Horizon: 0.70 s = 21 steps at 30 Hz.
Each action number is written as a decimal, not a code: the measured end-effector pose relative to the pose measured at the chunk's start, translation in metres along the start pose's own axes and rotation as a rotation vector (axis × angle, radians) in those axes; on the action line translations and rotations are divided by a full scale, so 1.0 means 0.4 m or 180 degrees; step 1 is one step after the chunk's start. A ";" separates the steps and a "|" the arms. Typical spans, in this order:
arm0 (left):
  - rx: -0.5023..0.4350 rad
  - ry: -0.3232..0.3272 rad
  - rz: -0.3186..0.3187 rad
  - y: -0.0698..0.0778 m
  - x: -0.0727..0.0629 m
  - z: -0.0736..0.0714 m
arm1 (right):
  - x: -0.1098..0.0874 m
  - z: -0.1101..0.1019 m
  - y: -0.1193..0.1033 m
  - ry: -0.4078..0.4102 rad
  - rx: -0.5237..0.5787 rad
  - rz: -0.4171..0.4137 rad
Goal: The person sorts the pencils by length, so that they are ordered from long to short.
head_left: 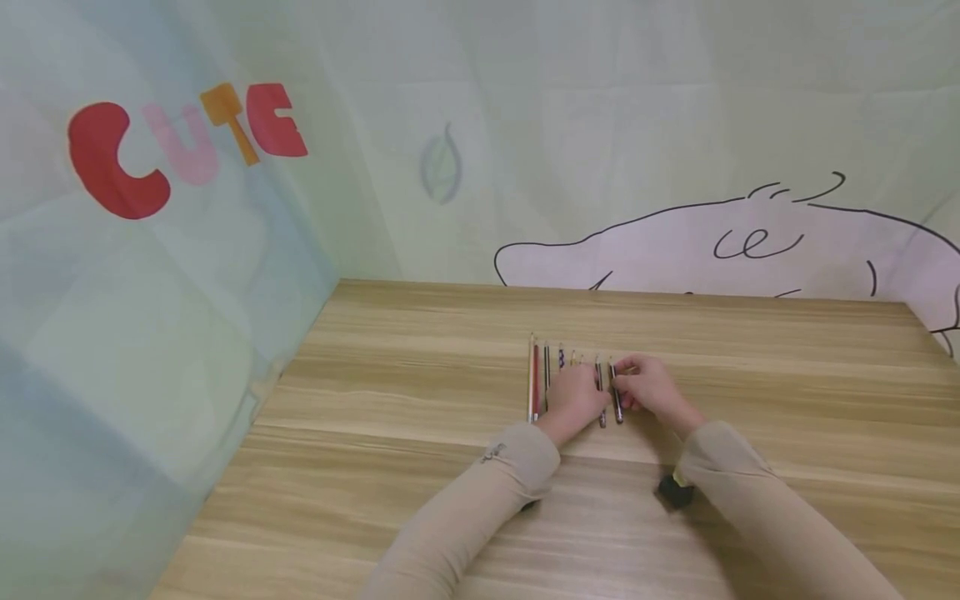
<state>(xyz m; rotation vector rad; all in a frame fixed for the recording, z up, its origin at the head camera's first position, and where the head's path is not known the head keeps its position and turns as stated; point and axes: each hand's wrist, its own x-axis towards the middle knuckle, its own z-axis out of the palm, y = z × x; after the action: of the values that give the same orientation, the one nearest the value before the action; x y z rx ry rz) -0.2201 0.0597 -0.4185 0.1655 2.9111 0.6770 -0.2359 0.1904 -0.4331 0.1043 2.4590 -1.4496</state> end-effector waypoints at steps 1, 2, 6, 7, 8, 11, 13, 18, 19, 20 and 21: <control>0.0000 -0.0004 0.0004 0.000 -0.001 0.000 | 0.000 0.001 0.000 0.0001 -0.0014 -0.0011; 0.0001 -0.0005 0.0012 0.000 -0.001 0.000 | 0.001 0.001 0.000 0.0005 -0.0028 -0.0011; -0.0007 -0.0016 -0.0015 0.000 -0.003 0.000 | 0.000 0.002 -0.001 0.0006 -0.0111 -0.0021; -0.0009 -0.0022 -0.0025 0.000 -0.003 -0.001 | -0.001 0.003 -0.002 0.0006 -0.0125 -0.0019; -0.0018 -0.0031 -0.0037 0.000 -0.003 -0.001 | -0.001 0.003 -0.002 0.0007 -0.0131 -0.0009; -0.0035 -0.0037 -0.0057 -0.001 -0.002 -0.001 | -0.003 0.003 -0.004 -0.0012 -0.0148 -0.0048; -0.0043 -0.0039 -0.0048 -0.002 -0.001 -0.002 | -0.003 0.003 -0.002 -0.0013 -0.0145 -0.0062; -0.0012 -0.0015 -0.0019 -0.004 0.000 0.000 | -0.004 0.000 0.002 0.0012 -0.0155 -0.0069; -0.0007 -0.0015 -0.0017 -0.004 0.001 0.000 | -0.004 0.000 0.003 0.0009 -0.0160 -0.0078; -0.0007 -0.0013 -0.0017 -0.004 0.001 -0.001 | -0.004 -0.001 0.004 0.0012 -0.0158 -0.0078; -0.0022 -0.0014 -0.0011 -0.004 0.001 -0.001 | -0.004 -0.001 0.004 0.0014 -0.0159 -0.0080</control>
<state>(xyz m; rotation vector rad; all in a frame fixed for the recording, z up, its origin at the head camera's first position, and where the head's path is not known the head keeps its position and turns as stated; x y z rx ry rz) -0.2205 0.0582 -0.4188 0.1608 2.9038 0.6851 -0.2342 0.1915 -0.4338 0.0664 2.5068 -1.3985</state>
